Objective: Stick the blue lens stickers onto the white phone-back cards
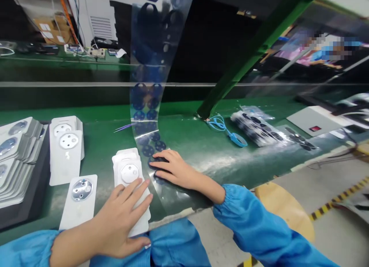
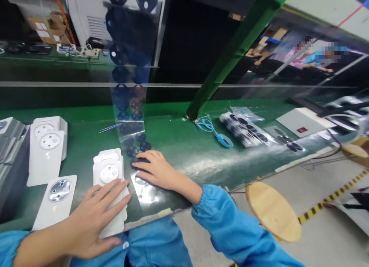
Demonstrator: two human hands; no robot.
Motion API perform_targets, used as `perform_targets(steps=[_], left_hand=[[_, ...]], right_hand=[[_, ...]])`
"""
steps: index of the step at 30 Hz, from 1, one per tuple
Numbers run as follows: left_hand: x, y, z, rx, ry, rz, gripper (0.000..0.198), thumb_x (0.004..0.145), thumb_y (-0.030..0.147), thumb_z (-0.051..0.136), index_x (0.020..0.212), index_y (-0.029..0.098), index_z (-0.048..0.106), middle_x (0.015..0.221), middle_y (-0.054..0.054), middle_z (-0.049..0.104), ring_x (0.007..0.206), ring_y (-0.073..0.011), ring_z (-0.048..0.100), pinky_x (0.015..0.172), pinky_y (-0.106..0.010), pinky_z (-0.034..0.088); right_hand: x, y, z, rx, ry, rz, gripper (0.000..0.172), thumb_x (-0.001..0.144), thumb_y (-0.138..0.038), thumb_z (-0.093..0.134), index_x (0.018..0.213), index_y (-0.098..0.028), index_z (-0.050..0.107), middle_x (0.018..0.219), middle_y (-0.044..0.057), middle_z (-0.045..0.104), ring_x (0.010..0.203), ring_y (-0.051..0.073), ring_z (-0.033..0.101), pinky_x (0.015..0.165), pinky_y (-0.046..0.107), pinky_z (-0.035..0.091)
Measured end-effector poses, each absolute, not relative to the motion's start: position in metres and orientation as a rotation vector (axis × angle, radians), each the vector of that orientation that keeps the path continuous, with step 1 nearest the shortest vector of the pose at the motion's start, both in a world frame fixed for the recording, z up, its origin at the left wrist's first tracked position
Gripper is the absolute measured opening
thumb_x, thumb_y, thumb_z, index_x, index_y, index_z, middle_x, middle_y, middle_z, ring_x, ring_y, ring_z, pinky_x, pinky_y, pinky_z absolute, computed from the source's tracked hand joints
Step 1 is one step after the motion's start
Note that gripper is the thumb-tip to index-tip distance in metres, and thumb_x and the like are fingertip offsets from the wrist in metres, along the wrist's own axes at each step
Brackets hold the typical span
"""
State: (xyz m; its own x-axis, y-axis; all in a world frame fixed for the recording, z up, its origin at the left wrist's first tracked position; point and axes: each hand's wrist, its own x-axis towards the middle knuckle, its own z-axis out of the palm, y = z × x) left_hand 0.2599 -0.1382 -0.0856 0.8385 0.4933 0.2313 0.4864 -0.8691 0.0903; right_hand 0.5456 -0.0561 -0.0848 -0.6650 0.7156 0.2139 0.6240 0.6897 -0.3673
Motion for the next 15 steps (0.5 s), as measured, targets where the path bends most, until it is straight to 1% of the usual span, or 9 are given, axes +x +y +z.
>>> perform_targets(steps=[2, 3, 4, 6, 9, 11, 15], left_hand=[[0.263, -0.137, -0.086, 2.978, 0.755, 0.419, 0.077, 0.088, 0.062, 0.053, 0.147, 0.013, 0.047, 0.161, -0.021, 0.034, 0.145, -0.0424, 0.033, 0.103, -0.052, 0.03], [0.265, -0.137, -0.085, 2.977, 0.734, 0.438, 0.076, 0.089, 0.061, 0.052, 0.146, 0.012, 0.048, 0.159, -0.021, 0.038, 0.145, -0.0421, 0.034, 0.104, -0.053, 0.029], [0.267, -0.135, -0.085, 2.978, 0.723, 0.452, 0.075, 0.09, 0.061, 0.051, 0.146, 0.011, 0.048, 0.157, -0.021, 0.041, 0.145, -0.0419, 0.034, 0.106, -0.054, 0.028], [0.272, -0.133, -0.083, 2.976, 0.739, 0.437, 0.074, 0.09, 0.06, 0.052, 0.146, 0.012, 0.047, 0.155, -0.021, 0.044, 0.146, -0.0418, 0.033, 0.109, -0.057, 0.024], [0.278, -0.131, -0.082, 2.962, 0.79, 0.345, 0.077, 0.087, 0.06, 0.057, 0.148, 0.014, 0.046, 0.155, -0.021, 0.043, 0.146, -0.0425, 0.033, 0.112, -0.06, 0.021], [0.281, -0.13, -0.082, 2.957, 0.807, 0.312, 0.077, 0.087, 0.06, 0.058, 0.149, 0.015, 0.045, 0.157, -0.019, 0.042, 0.147, -0.0418, 0.032, 0.114, -0.06, 0.018], [0.283, -0.13, -0.084, 2.961, 0.838, 0.339, 0.072, 0.091, 0.056, 0.055, 0.149, 0.015, 0.045, 0.157, -0.014, 0.044, 0.149, -0.0387, 0.028, 0.118, -0.058, 0.011]], right_hand=[[0.548, -0.049, -0.08, -0.962, -2.651, 0.467, 0.045, 0.094, -0.047, 0.069, 0.135, -0.028, 0.066, 0.147, 0.012, 0.053, 0.134, 0.03, 0.045, 0.114, 0.052, 0.036], [0.549, -0.046, -0.078, -0.928, -2.687, 0.504, 0.047, 0.092, -0.048, 0.071, 0.134, -0.03, 0.067, 0.15, 0.011, 0.049, 0.137, 0.032, 0.042, 0.115, 0.054, 0.034], [0.55, -0.043, -0.078, -0.906, -2.709, 0.525, 0.045, 0.091, -0.048, 0.072, 0.132, -0.032, 0.068, 0.152, 0.01, 0.048, 0.138, 0.033, 0.04, 0.116, 0.056, 0.031], [0.551, -0.041, -0.08, -0.869, -2.706, 0.507, 0.037, 0.091, -0.045, 0.073, 0.126, -0.034, 0.072, 0.15, 0.007, 0.051, 0.136, 0.032, 0.039, 0.116, 0.057, 0.029], [0.551, -0.041, -0.086, -0.806, -2.644, 0.427, 0.032, 0.094, -0.042, 0.07, 0.123, -0.03, 0.073, 0.142, 0.007, 0.059, 0.131, 0.029, 0.044, 0.113, 0.053, 0.033], [0.549, -0.042, -0.087, -0.78, -2.613, 0.398, 0.028, 0.097, -0.041, 0.065, 0.12, -0.026, 0.074, 0.137, 0.008, 0.063, 0.126, 0.027, 0.05, 0.11, 0.052, 0.036], [0.543, -0.045, -0.08, -0.71, -2.614, 0.337, 0.021, 0.104, -0.032, 0.057, 0.11, -0.021, 0.073, 0.11, 0.006, 0.073, 0.11, 0.022, 0.061, 0.113, 0.053, 0.033]])
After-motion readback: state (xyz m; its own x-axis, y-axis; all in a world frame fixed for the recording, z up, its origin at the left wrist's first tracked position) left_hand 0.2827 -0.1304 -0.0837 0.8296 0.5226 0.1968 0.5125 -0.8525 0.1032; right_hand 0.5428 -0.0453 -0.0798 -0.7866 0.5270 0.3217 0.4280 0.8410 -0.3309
